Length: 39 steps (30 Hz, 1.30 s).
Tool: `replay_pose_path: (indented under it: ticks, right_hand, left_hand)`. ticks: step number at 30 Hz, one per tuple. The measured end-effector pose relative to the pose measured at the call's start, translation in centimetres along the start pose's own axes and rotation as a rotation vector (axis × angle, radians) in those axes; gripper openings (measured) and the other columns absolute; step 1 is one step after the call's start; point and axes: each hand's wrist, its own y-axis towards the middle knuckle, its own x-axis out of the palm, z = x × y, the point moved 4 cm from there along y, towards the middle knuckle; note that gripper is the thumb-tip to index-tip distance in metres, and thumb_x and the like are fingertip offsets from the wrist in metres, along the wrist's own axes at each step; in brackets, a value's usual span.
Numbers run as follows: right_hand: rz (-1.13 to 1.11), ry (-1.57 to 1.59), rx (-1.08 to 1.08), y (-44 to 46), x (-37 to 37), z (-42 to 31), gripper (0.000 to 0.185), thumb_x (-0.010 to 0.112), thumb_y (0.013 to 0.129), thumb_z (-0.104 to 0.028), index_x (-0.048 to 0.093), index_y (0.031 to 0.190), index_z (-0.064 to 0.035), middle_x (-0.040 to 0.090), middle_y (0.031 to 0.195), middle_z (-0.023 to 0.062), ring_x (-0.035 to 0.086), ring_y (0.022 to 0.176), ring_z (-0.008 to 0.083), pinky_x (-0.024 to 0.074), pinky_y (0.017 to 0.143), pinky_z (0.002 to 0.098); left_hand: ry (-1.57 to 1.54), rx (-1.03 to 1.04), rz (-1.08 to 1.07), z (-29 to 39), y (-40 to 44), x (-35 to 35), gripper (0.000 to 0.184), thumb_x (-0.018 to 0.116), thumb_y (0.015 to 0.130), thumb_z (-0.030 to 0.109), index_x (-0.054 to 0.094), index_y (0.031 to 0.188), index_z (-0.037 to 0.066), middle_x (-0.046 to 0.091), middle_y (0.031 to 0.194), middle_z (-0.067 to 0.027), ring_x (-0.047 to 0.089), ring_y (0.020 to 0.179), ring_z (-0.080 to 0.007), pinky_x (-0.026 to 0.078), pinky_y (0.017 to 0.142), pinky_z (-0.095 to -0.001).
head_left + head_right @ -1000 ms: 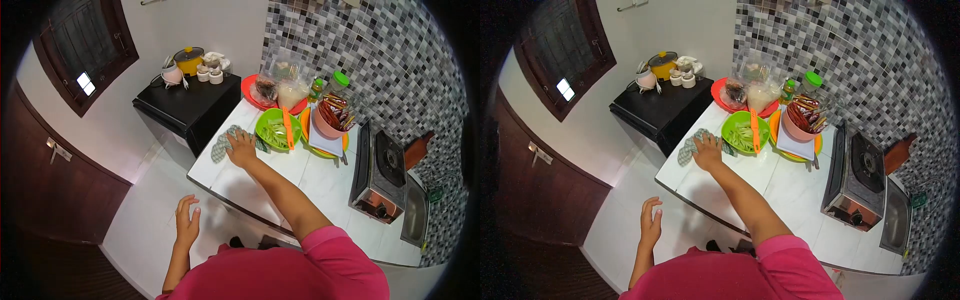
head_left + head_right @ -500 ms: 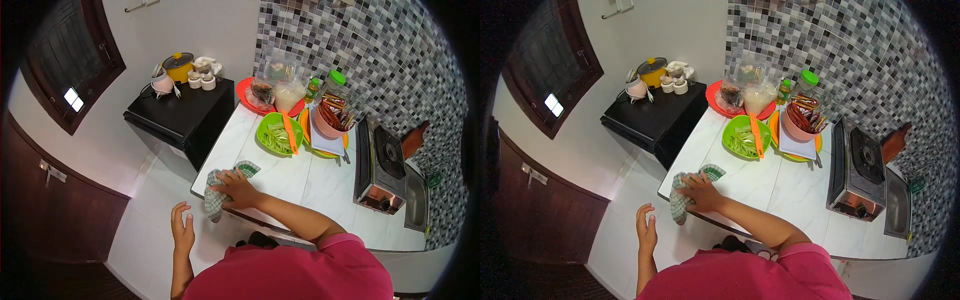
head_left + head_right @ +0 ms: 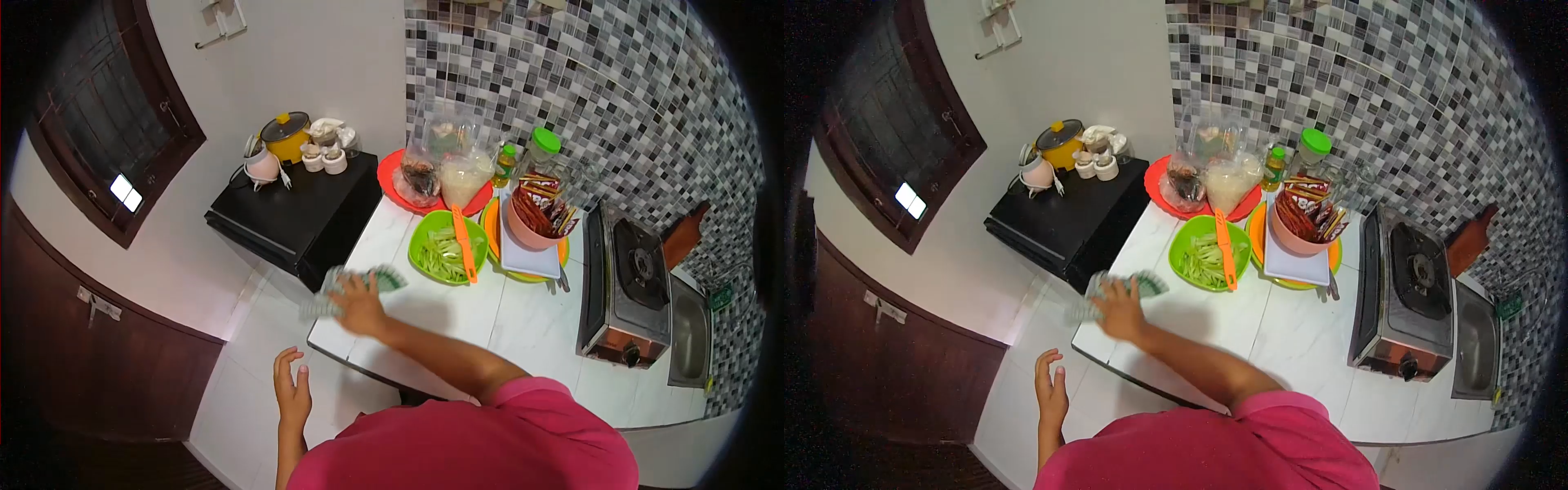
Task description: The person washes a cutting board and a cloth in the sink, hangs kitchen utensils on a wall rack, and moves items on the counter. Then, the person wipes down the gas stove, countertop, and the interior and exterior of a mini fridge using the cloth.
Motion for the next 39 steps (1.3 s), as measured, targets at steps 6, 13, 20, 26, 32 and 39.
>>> replay_pose_path:
  ticks: [6,13,20,26,32,39]
  right_hand:
    - [0.020,0.096,0.054,3.4,-0.2,4.9,0.048,0.065,0.075,-0.038,0.058,0.121,-0.0252,0.038,0.139,0.0131,0.030,0.130,0.0352,0.0066,0.106,0.0646]
    - [-0.071,-0.020,0.733,10.4,-2.1,12.5,0.060,0.055,0.083,-0.044,0.038,0.138,-0.0274,0.012,0.152,0.0150,0.005,0.139,0.0362,-0.0053,0.106,0.0628]
    - [-0.039,-0.094,0.649,10.6,-1.0,12.8,0.059,0.053,0.084,-0.042,0.038,0.138,-0.0263,0.022,0.149,0.0114,0.014,0.138,0.0350,0.0022,0.107,0.0625]
    - [0.083,-0.121,0.232,3.8,2.9,-2.3,0.034,0.063,0.072,-0.039,0.069,0.099,-0.0195,0.052,0.121,0.0118,0.035,0.125,0.0346,0.0121,0.103,0.0650]
    - [0.077,0.137,0.041,-2.4,1.8,-9.1,0.033,0.071,0.068,-0.027,0.068,0.099,-0.0158,0.051,0.124,0.0104,0.037,0.125,0.0344,0.0174,0.102,0.0648]
    - [-0.112,0.209,0.044,-15.9,-5.8,-6.5,0.035,0.071,0.058,-0.005,0.068,0.092,-0.0121,0.046,0.131,0.0108,0.037,0.126,0.0334,0.0202,0.102,0.0642]
  left_hand:
    - [0.015,0.009,0.004,1.2,3.0,1.6,0.021,0.049,0.086,0.010,0.054,0.103,0.001,0.052,0.117,-0.0181,0.048,0.112,-0.0328,0.034,0.098,-0.0393]
    - [-0.047,0.174,-0.062,5.0,5.8,4.0,0.023,0.052,0.083,0.009,0.054,0.104,0.001,0.052,0.118,-0.0166,0.048,0.111,-0.0324,0.035,0.096,-0.0370]
    - [0.052,0.133,-0.066,2.0,3.6,-2.3,0.023,0.053,0.085,0.013,0.055,0.105,0.001,0.051,0.120,-0.0169,0.047,0.113,-0.0329,0.035,0.097,-0.0395]
    - [0.040,-0.014,-0.004,-5.8,0.9,-7.9,0.022,0.050,0.088,0.013,0.055,0.106,0.002,0.051,0.120,-0.0168,0.047,0.114,-0.0322,0.034,0.099,-0.0399]
    - [-0.032,-0.021,-0.089,-9.4,1.0,-8.7,0.023,0.049,0.089,0.016,0.055,0.107,0.003,0.051,0.121,-0.0161,0.047,0.114,-0.0317,0.034,0.099,-0.0403]
    - [-0.089,0.124,-0.225,-8.3,3.5,-7.3,0.022,0.051,0.087,0.015,0.054,0.106,0.003,0.050,0.120,-0.0169,0.047,0.113,-0.0319,0.035,0.098,-0.0400]
